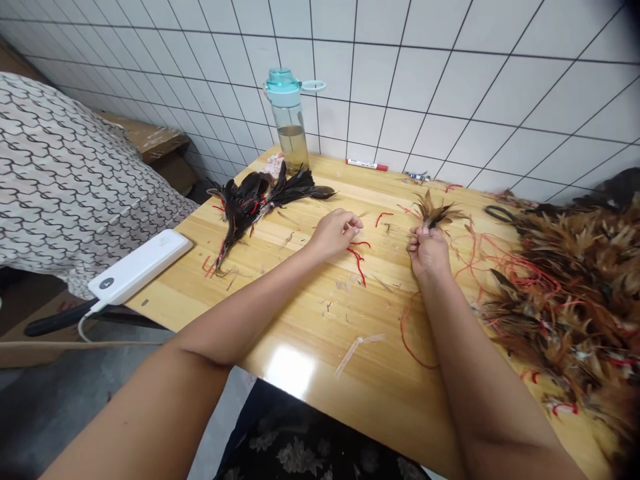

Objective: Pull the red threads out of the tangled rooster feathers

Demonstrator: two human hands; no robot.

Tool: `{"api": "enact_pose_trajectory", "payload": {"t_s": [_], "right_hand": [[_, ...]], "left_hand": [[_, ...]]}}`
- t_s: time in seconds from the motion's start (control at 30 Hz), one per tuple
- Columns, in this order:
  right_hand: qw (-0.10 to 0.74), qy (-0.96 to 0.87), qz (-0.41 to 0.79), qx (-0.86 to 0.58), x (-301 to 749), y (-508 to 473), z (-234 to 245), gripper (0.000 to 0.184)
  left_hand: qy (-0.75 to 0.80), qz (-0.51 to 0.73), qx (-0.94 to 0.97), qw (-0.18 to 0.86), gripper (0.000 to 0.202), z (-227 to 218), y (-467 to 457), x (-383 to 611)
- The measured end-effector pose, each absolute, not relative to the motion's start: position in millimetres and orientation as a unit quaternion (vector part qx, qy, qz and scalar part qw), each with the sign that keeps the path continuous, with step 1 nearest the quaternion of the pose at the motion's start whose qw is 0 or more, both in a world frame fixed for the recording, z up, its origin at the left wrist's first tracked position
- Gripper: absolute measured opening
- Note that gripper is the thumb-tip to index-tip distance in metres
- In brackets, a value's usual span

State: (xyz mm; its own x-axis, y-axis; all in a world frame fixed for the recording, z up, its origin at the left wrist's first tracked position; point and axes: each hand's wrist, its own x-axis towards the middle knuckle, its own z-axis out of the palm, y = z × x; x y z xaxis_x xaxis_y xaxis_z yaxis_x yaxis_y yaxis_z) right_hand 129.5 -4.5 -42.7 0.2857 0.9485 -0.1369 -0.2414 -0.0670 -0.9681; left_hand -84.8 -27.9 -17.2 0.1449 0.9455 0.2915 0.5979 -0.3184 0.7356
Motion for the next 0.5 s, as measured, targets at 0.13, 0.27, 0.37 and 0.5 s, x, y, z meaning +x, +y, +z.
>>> {"api": "enact_pose_trajectory", "payload": {"t_s": [0.13, 0.27, 0.37, 0.5], "right_hand": [[0.606, -0.353, 0.481, -0.526, 131, -2, -52, 0.023], [0.609, -0.364, 0.467, -0.528, 129, -1, -57, 0.023], [0.605, -0.378, 0.442, -0.544, 126, -2, -60, 0.019], [0.598, -0.412, 0.4, -0.559, 122, -5, -62, 0.017]], "left_hand": [[0.554, 0.314, 0.763, 0.109, 0.017, -2, 2, -78], [0.632, 0.258, 0.726, 0.086, 0.016, -4, 23, -85], [0.628, 0.234, 0.739, 0.073, 0.018, -17, 25, -88], [0.6, 0.218, 0.768, 0.051, 0.018, -31, 24, -84]]}}
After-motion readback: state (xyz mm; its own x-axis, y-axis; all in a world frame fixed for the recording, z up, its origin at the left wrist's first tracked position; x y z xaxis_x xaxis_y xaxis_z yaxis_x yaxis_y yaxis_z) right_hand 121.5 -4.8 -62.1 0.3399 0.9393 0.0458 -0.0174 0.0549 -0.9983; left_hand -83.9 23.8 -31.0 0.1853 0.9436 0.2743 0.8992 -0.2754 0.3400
